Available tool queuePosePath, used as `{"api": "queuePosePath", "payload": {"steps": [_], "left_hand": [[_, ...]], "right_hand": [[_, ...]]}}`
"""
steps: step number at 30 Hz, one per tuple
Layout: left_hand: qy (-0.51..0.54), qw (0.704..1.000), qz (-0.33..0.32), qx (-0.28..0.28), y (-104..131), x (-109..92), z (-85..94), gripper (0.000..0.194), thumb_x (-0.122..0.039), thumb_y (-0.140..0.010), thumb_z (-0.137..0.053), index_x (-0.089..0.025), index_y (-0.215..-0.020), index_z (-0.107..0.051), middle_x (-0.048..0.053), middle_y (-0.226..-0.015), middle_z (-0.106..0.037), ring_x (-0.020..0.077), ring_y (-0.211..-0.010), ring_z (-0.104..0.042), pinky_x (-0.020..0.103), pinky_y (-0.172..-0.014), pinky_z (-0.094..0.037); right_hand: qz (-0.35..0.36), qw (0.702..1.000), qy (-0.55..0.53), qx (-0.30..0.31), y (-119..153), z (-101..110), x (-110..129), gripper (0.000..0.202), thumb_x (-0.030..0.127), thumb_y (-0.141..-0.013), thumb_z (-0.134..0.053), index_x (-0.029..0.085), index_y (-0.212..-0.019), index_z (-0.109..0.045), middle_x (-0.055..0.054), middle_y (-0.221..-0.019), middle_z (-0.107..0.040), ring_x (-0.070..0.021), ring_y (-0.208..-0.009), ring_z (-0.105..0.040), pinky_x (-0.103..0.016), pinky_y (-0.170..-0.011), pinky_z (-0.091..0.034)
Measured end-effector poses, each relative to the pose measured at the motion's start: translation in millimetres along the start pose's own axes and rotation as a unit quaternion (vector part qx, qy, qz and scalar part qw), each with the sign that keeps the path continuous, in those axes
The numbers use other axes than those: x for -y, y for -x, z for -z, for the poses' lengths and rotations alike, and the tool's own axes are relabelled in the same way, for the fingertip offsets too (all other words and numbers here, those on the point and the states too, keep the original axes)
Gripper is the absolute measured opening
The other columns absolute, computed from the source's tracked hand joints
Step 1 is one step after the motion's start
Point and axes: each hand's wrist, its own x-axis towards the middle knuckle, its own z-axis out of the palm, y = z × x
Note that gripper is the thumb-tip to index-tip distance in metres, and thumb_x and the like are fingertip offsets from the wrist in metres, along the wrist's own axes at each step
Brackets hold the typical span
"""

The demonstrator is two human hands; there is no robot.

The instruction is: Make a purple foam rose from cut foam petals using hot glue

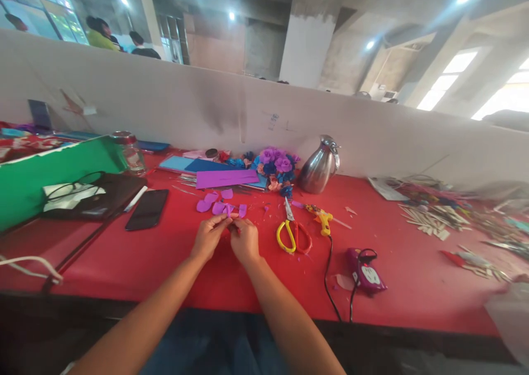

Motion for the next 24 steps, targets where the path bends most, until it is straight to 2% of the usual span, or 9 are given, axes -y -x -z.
{"api": "queuePosePath", "payload": {"steps": [3, 6, 9, 12, 18, 21, 24], "left_hand": [[-0.031, 0.999, -0.034, 0.012, 8, 5, 1.4, 0.028, -0.039, -0.077, -0.063, -0.017, -0.091, -0.074, 0.008, -0.097, -0.074, 0.0233, -0.095, -0.066, 0.037, -0.094, -0.046], [-0.076, 0.994, -0.081, -0.011, 8, 8, 3.9, 0.031, -0.042, -0.08, -0.058, -0.016, -0.089, -0.073, 0.01, -0.097, -0.074, 0.0237, -0.095, -0.066, 0.037, -0.092, -0.047], [-0.132, 0.985, -0.105, -0.029, 5, 10, 6.6, 0.032, -0.042, -0.083, -0.054, -0.016, -0.088, -0.072, 0.01, -0.093, -0.074, 0.0235, -0.089, -0.067, 0.035, -0.086, -0.048], [-0.169, 0.978, -0.118, -0.016, 3, 14, 7.9, 0.029, -0.037, -0.087, -0.05, -0.017, -0.087, -0.071, 0.009, -0.09, -0.073, 0.0223, -0.085, -0.067, 0.035, -0.083, -0.049], [-0.202, 0.964, -0.171, -0.016, 2, 23, 6.5, 0.021, -0.018, -0.085, -0.048, -0.017, -0.089, -0.069, 0.008, -0.087, -0.072, 0.0201, -0.084, -0.067, 0.033, -0.078, -0.051], [-0.23, 0.953, -0.196, -0.008, 3, 21, 4.9, 0.022, -0.013, -0.084, -0.048, -0.017, -0.089, -0.07, 0.007, -0.085, -0.072, 0.0189, -0.081, -0.065, 0.032, -0.076, -0.05], [-0.262, 0.945, -0.194, 0.005, 5, 17, 3.5, 0.022, -0.015, -0.086, -0.049, -0.018, -0.088, -0.071, 0.007, -0.08, -0.071, 0.0182, -0.077, -0.064, 0.031, -0.074, -0.049]], "right_hand": [[0.026, 0.999, 0.02, -0.014, 9, 2, 1, 0.019, 0.019, -0.082, -0.053, 0.023, -0.08, -0.071, -0.005, -0.081, -0.072, -0.0213, -0.076, -0.062, -0.032, -0.073, -0.047], [0.045, 0.997, 0.022, -0.061, 11, 5, 0, 0.017, 0.021, -0.082, -0.054, 0.022, -0.08, -0.07, -0.007, -0.085, -0.071, -0.0218, -0.082, -0.061, -0.033, -0.078, -0.046], [0.022, 0.993, 0.02, -0.117, 8, 11, -2, 0.02, 0.028, -0.084, -0.052, 0.02, -0.074, -0.068, -0.007, -0.076, -0.068, -0.0214, -0.075, -0.059, -0.034, -0.074, -0.044], [-0.008, 0.99, -0.013, -0.143, 7, 18, -1, 0.029, 0.037, -0.086, -0.05, 0.02, -0.069, -0.064, -0.004, -0.067, -0.064, -0.0197, -0.069, -0.057, -0.032, -0.07, -0.043], [0.044, 0.987, -0.077, -0.13, 10, 20, 10, 0.02, 0.04, -0.081, -0.06, 0.021, -0.088, -0.065, -0.003, -0.088, -0.068, -0.0191, -0.085, -0.057, -0.033, -0.083, -0.043], [0.037, 0.987, -0.086, -0.129, 11, 17, 12, 0.019, 0.039, -0.08, -0.062, 0.021, -0.085, -0.064, -0.003, -0.085, -0.067, -0.0189, -0.084, -0.057, -0.032, -0.081, -0.043], [0.009, 0.988, -0.074, -0.135, 10, 17, 8, 0.017, 0.037, -0.079, -0.06, 0.02, -0.078, -0.064, -0.003, -0.078, -0.067, -0.0189, -0.079, -0.056, -0.031, -0.077, -0.043]]}}
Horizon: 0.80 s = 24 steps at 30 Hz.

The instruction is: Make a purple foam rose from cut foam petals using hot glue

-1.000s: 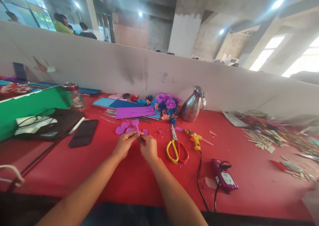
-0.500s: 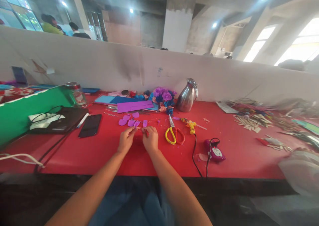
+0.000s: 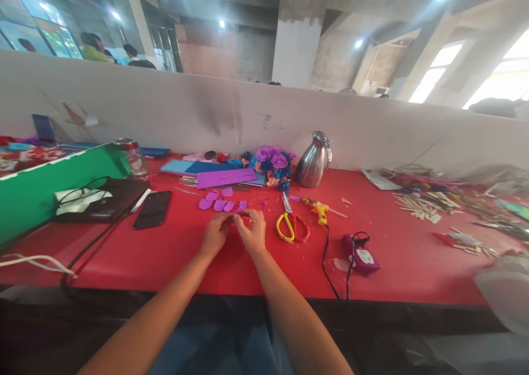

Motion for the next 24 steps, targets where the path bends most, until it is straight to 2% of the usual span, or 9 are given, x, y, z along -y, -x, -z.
{"api": "queuePosePath", "payload": {"steps": [4, 11, 15, 20, 24], "left_hand": [[-0.005, 1.0, 0.013, 0.011, 0, -3, 1.6, 0.02, -0.019, -0.086, -0.052, -0.019, -0.087, -0.072, 0.007, -0.08, -0.071, 0.019, -0.077, -0.063, 0.031, -0.074, -0.048], [0.049, 0.997, 0.057, 0.021, -1, 0, 2.1, 0.023, -0.028, -0.086, -0.05, -0.019, -0.089, -0.071, 0.006, -0.081, -0.071, 0.0183, -0.076, -0.063, 0.028, -0.072, -0.047], [0.076, 0.991, 0.098, 0.04, -2, -4, 3.5, 0.027, -0.034, -0.086, -0.048, -0.017, -0.083, -0.069, 0.004, -0.073, -0.069, 0.0169, -0.067, -0.061, 0.026, -0.065, -0.044], [0.104, 0.986, 0.118, 0.063, -4, -12, 5.8, 0.03, -0.042, -0.085, -0.048, -0.018, -0.075, -0.062, 0.0, -0.065, -0.063, 0.0149, -0.062, -0.055, 0.025, -0.061, -0.042], [0.112, 0.983, 0.127, 0.074, -5, -12, 6.0, 0.029, -0.041, -0.085, -0.048, -0.018, -0.072, -0.06, 0.0, -0.065, -0.061, 0.0147, -0.061, -0.054, 0.025, -0.061, -0.042]], "right_hand": [[-0.026, 0.999, 0.023, 0.008, -1, 1, -5, 0.016, 0.032, -0.079, -0.054, 0.021, -0.071, -0.062, -0.001, -0.073, -0.066, -0.0185, -0.074, -0.055, -0.032, -0.077, -0.042], [-0.062, 0.998, 0.012, 0.02, -3, 1, -5, 0.018, 0.031, -0.075, -0.051, 0.02, -0.071, -0.065, -0.002, -0.071, -0.065, -0.0185, -0.074, -0.056, -0.03, -0.074, -0.043], [-0.105, 0.992, -0.05, 0.038, -5, -1, -6, 0.019, 0.032, -0.074, -0.052, 0.019, -0.073, -0.066, -0.001, -0.071, -0.066, -0.017, -0.07, -0.056, -0.029, -0.071, -0.044], [-0.153, 0.968, -0.192, 0.058, -5, -6, -7, 0.015, 0.031, -0.071, -0.056, 0.018, -0.068, -0.062, 0.001, -0.066, -0.063, -0.0146, -0.064, -0.056, -0.027, -0.067, -0.044], [-0.17, 0.96, -0.217, 0.057, -8, -4, -6, 0.016, 0.033, -0.07, -0.058, 0.018, -0.066, -0.061, 0.0, -0.064, -0.062, -0.0148, -0.064, -0.056, -0.026, -0.066, -0.045]]}}
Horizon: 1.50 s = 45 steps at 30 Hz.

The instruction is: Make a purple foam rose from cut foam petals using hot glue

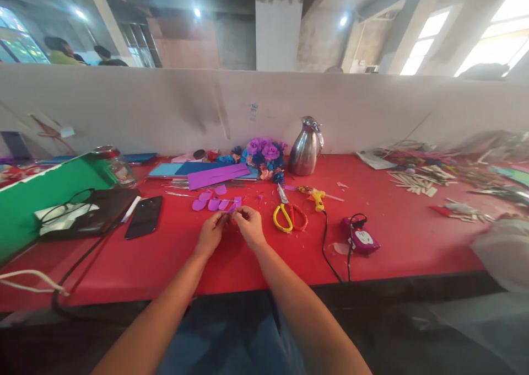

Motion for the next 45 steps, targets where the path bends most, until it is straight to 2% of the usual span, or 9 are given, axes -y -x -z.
{"api": "queuePosePath", "payload": {"steps": [7, 12, 19, 25, 29, 36, 45], "left_hand": [[-0.021, 1.0, 0.01, -0.009, -1, 10, -1.1, 0.025, -0.038, -0.084, -0.05, -0.018, -0.076, -0.062, 0.001, -0.069, -0.062, 0.0156, -0.065, -0.055, 0.025, -0.062, -0.041], [-0.023, 1.0, -0.001, -0.012, -1, 16, -1.1, 0.026, -0.039, -0.084, -0.051, -0.017, -0.081, -0.066, 0.003, -0.07, -0.065, 0.0174, -0.07, -0.058, 0.025, -0.063, -0.043], [-0.026, 0.999, 0.002, -0.037, -1, 14, -0.1, 0.027, -0.035, -0.083, -0.051, -0.017, -0.095, -0.067, 0.001, -0.071, -0.064, 0.0132, -0.057, -0.051, 0.024, -0.058, -0.041], [-0.024, 0.999, -0.002, -0.035, 0, 9, -0.4, 0.024, -0.035, -0.082, -0.052, -0.018, -0.089, -0.068, 0.001, -0.068, -0.064, 0.0136, -0.059, -0.053, 0.023, -0.057, -0.042], [-0.04, 0.999, -0.004, -0.037, 0, 11, -0.2, 0.025, -0.036, -0.081, -0.054, -0.018, -0.089, -0.069, 0.001, -0.066, -0.064, 0.0141, -0.058, -0.054, 0.023, -0.056, -0.042], [-0.007, 0.999, 0.008, -0.048, 0, 15, -1.0, 0.022, -0.034, -0.081, -0.055, -0.019, -0.092, -0.066, 0.001, -0.07, -0.066, 0.0166, -0.068, -0.061, 0.026, -0.066, -0.047], [-0.009, 0.999, 0.001, -0.047, 0, 14, -1.3, 0.021, -0.035, -0.081, -0.055, -0.019, -0.089, -0.066, 0.001, -0.072, -0.066, 0.0169, -0.068, -0.06, 0.027, -0.066, -0.046]], "right_hand": [[0.013, 1.0, -0.002, -0.002, -5, 9, 5, 0.022, 0.04, -0.073, -0.062, 0.018, -0.078, -0.064, 0.0, -0.071, -0.065, -0.0134, -0.067, -0.057, -0.025, -0.068, -0.045], [-0.013, 1.0, -0.013, 0.012, -7, 9, -2, 0.018, 0.035, -0.07, -0.063, 0.019, -0.076, -0.064, 0.0, -0.072, -0.067, -0.015, -0.067, -0.06, -0.027, -0.069, -0.047], [-0.037, 0.999, -0.018, -0.009, -6, 8, 3, 0.014, 0.03, -0.065, -0.061, 0.018, -0.072, -0.063, 0.001, -0.066, -0.065, -0.0134, -0.062, -0.057, -0.026, -0.065, -0.044], [-0.029, 0.999, -0.02, 0.007, -6, 7, 6, 0.017, 0.036, -0.068, -0.061, 0.019, -0.071, -0.061, 0.002, -0.066, -0.064, -0.0134, -0.063, -0.057, -0.025, -0.064, -0.044], [-0.028, 1.0, 0.003, 0.002, -7, 7, 1, 0.013, 0.032, -0.067, -0.058, 0.019, -0.068, -0.062, 0.002, -0.065, -0.064, -0.0135, -0.063, -0.056, -0.025, -0.065, -0.044], [-0.061, 0.998, -0.006, 0.006, -7, 8, -1, 0.011, 0.029, -0.067, -0.057, 0.019, -0.064, -0.06, 0.003, -0.062, -0.061, -0.0113, -0.058, -0.051, -0.023, -0.06, -0.04], [-0.08, 0.997, -0.021, -0.01, -7, 7, 4, 0.013, 0.031, -0.065, -0.059, 0.019, -0.063, -0.061, 0.003, -0.059, -0.059, -0.0106, -0.055, -0.048, -0.023, -0.056, -0.037]]}}
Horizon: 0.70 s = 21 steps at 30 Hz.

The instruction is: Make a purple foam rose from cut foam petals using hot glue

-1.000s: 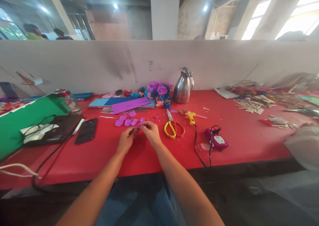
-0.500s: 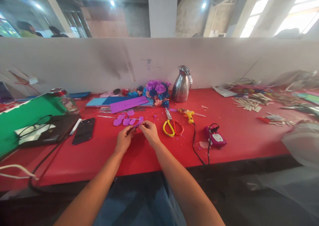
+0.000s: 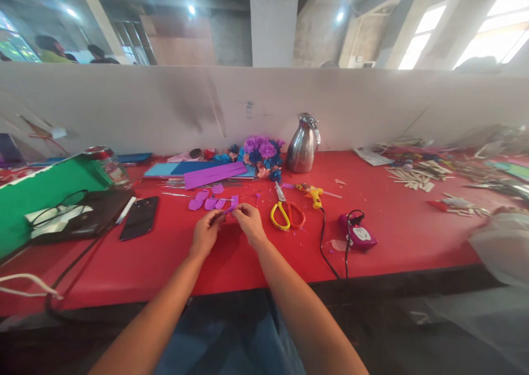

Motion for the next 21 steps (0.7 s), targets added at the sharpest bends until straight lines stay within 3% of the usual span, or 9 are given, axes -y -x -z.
{"api": "queuePosePath", "payload": {"steps": [6, 11, 21], "left_hand": [[-0.009, 1.0, -0.003, 0.006, -0.1, 1.9, 0.6, 0.021, -0.034, -0.081, -0.054, -0.019, -0.089, -0.066, 0.001, -0.071, -0.065, 0.0161, -0.066, -0.059, 0.026, -0.063, -0.045], [-0.002, 1.0, -0.008, 0.0, -0.2, 1.2, 0.0, 0.02, -0.034, -0.082, -0.055, -0.019, -0.088, -0.067, 0.001, -0.07, -0.066, 0.0161, -0.065, -0.059, 0.026, -0.063, -0.045], [-0.003, 1.0, -0.008, -0.002, 0.1, -2.5, -0.4, 0.02, -0.033, -0.081, -0.056, -0.019, -0.087, -0.067, 0.001, -0.071, -0.068, 0.0159, -0.063, -0.059, 0.025, -0.061, -0.045]], "right_hand": [[-0.011, 1.0, -0.026, -0.001, 0.4, 0.6, -0.1, 0.013, 0.03, -0.062, -0.061, 0.019, -0.068, -0.064, 0.004, -0.062, -0.061, -0.0099, -0.056, -0.048, -0.022, -0.058, -0.036], [-0.023, 0.999, -0.028, 0.014, 1.9, 0.5, 3.0, 0.012, 0.031, -0.062, -0.061, 0.019, -0.061, -0.063, 0.003, -0.057, -0.06, -0.0104, -0.055, -0.047, -0.024, -0.058, -0.035], [-0.019, 0.999, -0.045, -0.018, 0.8, 1.2, 2.5, 0.012, 0.031, -0.06, -0.062, 0.019, -0.063, -0.063, 0.004, -0.057, -0.058, -0.0096, -0.053, -0.045, -0.023, -0.056, -0.034]]}}
